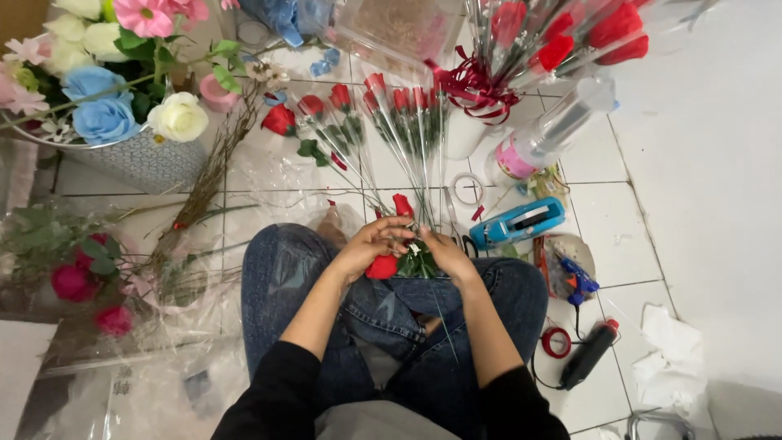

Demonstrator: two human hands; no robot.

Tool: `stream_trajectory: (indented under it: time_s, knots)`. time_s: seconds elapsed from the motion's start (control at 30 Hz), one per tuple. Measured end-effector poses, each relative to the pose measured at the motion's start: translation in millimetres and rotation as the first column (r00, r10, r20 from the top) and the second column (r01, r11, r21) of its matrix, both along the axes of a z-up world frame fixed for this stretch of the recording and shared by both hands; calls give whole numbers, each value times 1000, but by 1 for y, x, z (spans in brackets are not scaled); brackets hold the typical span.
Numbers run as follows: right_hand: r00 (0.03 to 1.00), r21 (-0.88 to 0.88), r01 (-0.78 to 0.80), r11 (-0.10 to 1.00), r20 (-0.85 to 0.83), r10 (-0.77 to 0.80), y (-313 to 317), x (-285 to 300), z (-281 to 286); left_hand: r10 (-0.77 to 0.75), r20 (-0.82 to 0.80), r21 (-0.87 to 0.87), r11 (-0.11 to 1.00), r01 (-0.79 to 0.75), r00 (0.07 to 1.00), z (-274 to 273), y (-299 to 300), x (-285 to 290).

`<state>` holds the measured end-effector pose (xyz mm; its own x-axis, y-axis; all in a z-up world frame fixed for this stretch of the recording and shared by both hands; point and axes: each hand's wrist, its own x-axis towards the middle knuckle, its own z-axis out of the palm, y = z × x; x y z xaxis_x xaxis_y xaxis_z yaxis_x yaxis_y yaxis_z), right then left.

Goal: The person sits on the floor and wraps individual red artificial roses in clear cellophane. They secure the wrapping with a small white decorative element and place the finished roses into a white bucket.

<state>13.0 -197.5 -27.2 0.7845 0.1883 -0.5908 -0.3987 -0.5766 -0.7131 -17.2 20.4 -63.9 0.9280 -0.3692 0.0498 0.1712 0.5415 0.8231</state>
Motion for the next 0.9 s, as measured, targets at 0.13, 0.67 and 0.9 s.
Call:
stream_trajectory:
  time_s: [0.13,0.67,0.9]
  knots:
    - [988,183,142,973,-83,-129,22,3,0,16,-21,15,1000,-16,1000,-1,3,-1]
    - [941,722,272,636,-62,-332,15,-12,50,204,-311,62,979,-194,928,-55,-46,-11]
    - [930,680,300,669,-53,-364,11,-7,56,332,14,156,931,-330,943,-78,-50,7]
